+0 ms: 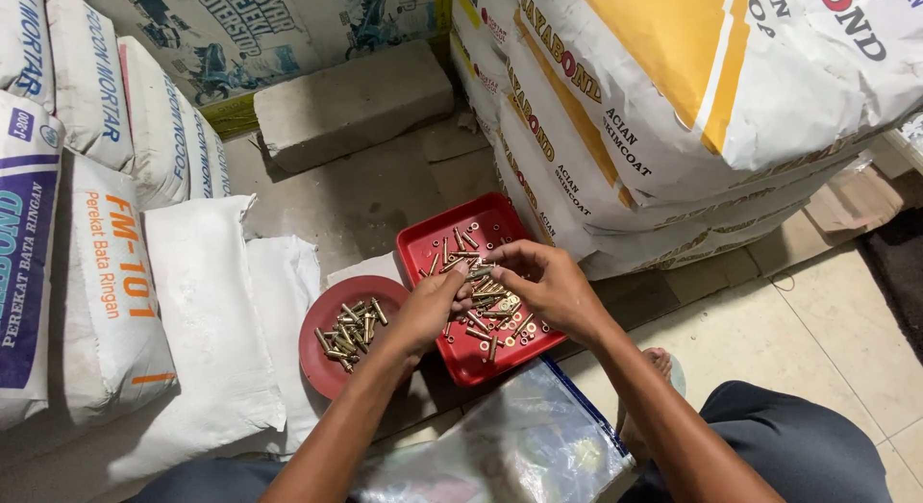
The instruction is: Sorting and transferring small metal wall anchors and screws from a bowl into a plastic tray
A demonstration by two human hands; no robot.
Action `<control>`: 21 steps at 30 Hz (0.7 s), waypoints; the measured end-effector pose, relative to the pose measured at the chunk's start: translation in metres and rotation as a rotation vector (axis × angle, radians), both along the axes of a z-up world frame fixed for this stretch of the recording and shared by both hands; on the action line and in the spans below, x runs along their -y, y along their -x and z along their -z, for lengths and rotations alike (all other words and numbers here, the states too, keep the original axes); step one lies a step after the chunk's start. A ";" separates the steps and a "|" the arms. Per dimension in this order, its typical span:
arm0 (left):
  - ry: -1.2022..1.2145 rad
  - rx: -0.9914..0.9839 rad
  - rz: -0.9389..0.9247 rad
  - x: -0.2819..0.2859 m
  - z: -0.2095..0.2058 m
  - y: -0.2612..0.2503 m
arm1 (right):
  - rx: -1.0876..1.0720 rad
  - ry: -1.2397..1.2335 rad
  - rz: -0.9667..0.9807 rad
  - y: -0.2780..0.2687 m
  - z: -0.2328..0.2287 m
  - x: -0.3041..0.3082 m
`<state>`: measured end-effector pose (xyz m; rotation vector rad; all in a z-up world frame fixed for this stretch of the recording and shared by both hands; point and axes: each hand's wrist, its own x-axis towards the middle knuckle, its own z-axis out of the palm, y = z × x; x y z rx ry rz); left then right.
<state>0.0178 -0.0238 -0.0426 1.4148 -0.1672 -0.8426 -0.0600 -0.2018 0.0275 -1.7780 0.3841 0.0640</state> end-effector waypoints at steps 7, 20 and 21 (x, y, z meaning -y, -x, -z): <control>0.003 0.032 -0.014 0.002 0.013 -0.002 | 0.058 0.221 -0.012 -0.003 -0.005 -0.001; -0.228 0.602 0.037 -0.002 -0.038 0.013 | 0.089 0.459 -0.030 -0.003 0.031 0.016; -0.224 0.598 -0.001 -0.004 -0.055 0.019 | 0.105 0.481 -0.010 -0.004 0.037 0.017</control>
